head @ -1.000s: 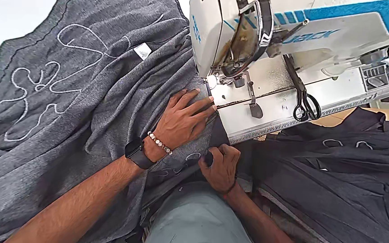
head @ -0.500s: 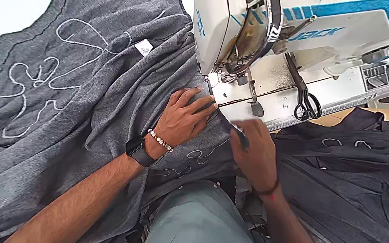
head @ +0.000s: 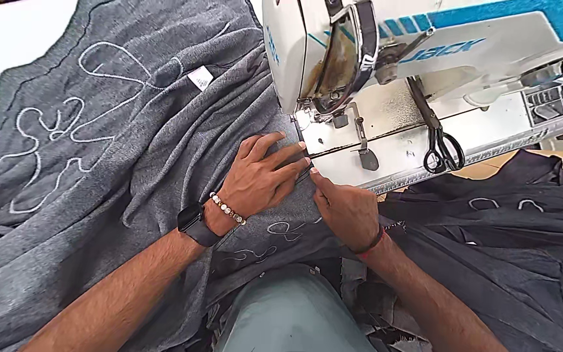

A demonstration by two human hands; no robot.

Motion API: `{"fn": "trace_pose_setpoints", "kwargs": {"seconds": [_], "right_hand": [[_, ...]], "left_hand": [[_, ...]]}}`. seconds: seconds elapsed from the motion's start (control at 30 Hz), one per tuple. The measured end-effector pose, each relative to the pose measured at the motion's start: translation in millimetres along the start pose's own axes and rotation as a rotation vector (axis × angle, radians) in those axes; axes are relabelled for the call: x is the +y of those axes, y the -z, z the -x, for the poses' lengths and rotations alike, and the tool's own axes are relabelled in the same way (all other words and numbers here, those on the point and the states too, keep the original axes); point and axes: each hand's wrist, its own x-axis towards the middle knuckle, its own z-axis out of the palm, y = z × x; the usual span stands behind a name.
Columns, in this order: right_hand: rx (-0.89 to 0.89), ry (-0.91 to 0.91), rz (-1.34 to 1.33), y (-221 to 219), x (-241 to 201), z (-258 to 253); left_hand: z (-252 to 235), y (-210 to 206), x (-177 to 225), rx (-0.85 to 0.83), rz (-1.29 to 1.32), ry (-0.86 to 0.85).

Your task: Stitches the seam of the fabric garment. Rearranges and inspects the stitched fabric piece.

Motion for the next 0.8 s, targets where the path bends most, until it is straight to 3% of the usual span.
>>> {"fn": "trace_pose_setpoints", "kwargs": {"seconds": [0.27, 0.6, 0.7, 0.8], "right_hand": [[-0.041, 0.02, 0.033, -1, 3, -49], [-0.005, -0.036, 0.049, -15, -13, -80], [0.017, -0.085, 0.02, -19, -17, -73], [0.081, -0.172, -0.099, -18, -20, -67]], "left_hand": [[-18, 5, -41, 0.008, -0.021, 0.006], [-49, 21, -113, 0.029, -0.022, -0.225], [-41, 40, -78, -0.097, -0.162, -0.065], [-6, 53, 19, -0.236, -0.238, 0.418]]}}
